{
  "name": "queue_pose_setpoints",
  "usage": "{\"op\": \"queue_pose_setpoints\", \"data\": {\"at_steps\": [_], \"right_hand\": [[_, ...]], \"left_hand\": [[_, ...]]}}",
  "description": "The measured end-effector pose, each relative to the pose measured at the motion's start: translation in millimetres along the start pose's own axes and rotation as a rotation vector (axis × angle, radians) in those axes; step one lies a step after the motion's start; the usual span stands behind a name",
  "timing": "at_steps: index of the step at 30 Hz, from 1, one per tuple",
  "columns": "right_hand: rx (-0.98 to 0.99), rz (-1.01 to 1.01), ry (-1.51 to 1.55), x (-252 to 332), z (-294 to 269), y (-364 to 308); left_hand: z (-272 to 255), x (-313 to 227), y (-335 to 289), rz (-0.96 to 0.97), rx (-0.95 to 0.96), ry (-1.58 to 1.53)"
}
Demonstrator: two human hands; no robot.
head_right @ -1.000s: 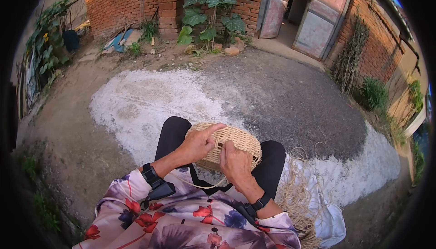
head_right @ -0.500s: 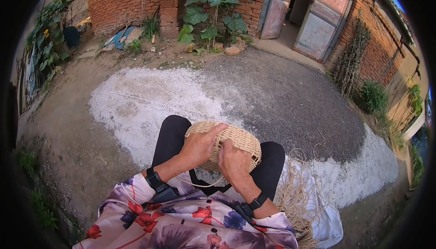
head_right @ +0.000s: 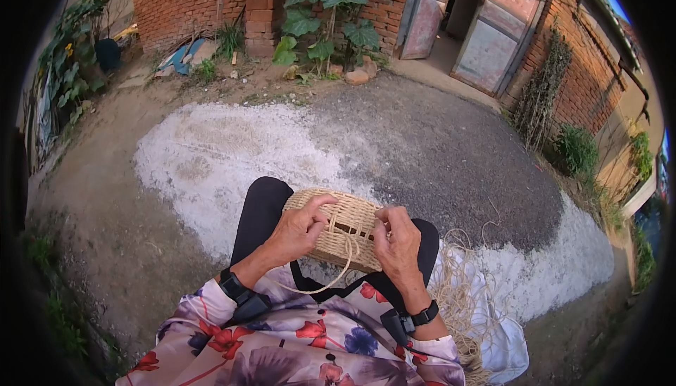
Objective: Weaving a bamboo basket by hand using flexible bamboo or wood strips.
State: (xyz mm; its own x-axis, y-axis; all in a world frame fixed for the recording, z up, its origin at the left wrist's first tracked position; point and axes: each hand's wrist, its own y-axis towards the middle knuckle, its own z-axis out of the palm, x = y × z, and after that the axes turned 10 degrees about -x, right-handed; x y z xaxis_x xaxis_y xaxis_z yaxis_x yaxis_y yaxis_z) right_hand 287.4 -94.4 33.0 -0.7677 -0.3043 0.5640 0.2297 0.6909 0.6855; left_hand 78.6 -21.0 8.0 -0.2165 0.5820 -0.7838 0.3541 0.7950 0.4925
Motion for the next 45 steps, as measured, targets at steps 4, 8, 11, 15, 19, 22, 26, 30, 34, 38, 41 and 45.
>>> {"op": "queue_pose_setpoints", "data": {"at_steps": [4,8,11,15,19,22,26,30,34,38,41,45], "right_hand": [[0.006,0.067,0.023,-5,-5,-3],[0.015,0.095,0.033,-6,-4,-3],[0.015,-0.007,0.026,-2,2,4],[0.029,-0.193,0.038,6,24,15],[0.211,-0.290,0.073,14,37,18],[0.318,-0.374,-0.036,14,46,18],[0.403,-0.523,-0.223,14,48,18],[0.488,-0.533,-0.263,8,34,22],[0.506,-0.388,-0.207,16,27,30],[0.436,-0.277,0.211,79,43,33],[0.459,-0.205,0.453,117,64,18],[0.174,-0.532,0.207,109,55,17]], "left_hand": [[-1,4,2,0.115,-0.061,0.072],[-31,2,23,0.034,-0.076,-0.098],[-55,2,16,-0.529,0.237,-0.679],[-63,28,-13,-0.675,0.215,-0.919],[-78,59,-25,-0.443,-0.166,-0.128],[-75,66,-32,-0.538,-0.237,-0.274],[-61,53,-28,-0.587,-0.500,-0.672],[-65,25,-16,-0.706,-0.528,-1.194],[-125,-2,-13,-0.413,-0.256,-0.241],[-157,-56,-12,-0.317,-0.109,-0.329],[-145,-68,-6,-0.278,-0.035,-0.618],[-123,-46,-3,-0.350,-0.043,-0.840]]}}
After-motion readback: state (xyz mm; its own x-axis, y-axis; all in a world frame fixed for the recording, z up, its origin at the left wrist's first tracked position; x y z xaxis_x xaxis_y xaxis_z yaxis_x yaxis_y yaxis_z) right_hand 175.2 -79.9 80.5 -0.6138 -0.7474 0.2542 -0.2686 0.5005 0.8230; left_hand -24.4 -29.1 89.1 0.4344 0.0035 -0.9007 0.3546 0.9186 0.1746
